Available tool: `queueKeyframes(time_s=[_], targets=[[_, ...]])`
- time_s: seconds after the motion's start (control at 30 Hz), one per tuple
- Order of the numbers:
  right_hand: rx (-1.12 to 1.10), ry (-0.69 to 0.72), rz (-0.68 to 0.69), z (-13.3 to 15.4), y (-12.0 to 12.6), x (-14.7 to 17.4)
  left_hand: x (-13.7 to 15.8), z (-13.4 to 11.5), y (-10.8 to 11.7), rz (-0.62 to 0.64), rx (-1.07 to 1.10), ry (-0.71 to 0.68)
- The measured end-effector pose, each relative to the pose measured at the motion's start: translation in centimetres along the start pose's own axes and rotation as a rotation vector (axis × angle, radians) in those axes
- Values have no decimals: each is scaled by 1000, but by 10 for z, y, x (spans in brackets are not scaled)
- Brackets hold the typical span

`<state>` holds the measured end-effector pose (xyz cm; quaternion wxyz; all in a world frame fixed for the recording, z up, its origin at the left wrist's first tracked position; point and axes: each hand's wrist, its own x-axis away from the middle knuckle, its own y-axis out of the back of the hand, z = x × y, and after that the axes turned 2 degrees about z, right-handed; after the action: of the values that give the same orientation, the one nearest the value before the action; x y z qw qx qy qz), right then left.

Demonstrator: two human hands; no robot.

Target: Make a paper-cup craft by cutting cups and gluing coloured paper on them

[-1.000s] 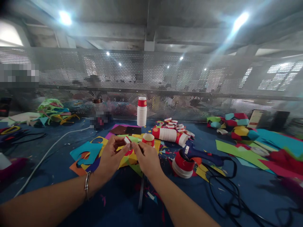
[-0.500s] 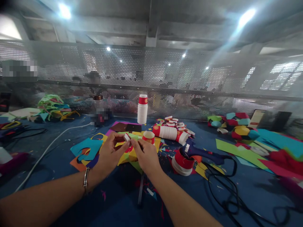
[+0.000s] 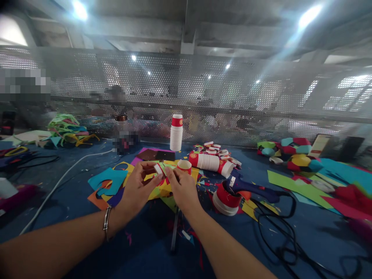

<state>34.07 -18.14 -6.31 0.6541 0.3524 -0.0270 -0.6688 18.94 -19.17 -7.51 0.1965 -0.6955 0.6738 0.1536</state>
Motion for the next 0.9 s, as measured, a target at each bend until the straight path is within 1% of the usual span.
queueKeyframes(time_s=[0.3,0.53,0.77,0.83,0.9], targets=[[-55,-5,29,1,2,3,-6,6,-1,-86,-91,-59],[-123,-17,89,2,3,5,-4,3,0,-51,-128,-97],[-184,-38,93,0,5,8,3,4,-5,-11,-167,-202],[-184,-34,93,1,5,9,4,4,-6,-17,-160,-191],[-178,-26,93,2,6,9,4,2,-7,-25,-121,-151]])
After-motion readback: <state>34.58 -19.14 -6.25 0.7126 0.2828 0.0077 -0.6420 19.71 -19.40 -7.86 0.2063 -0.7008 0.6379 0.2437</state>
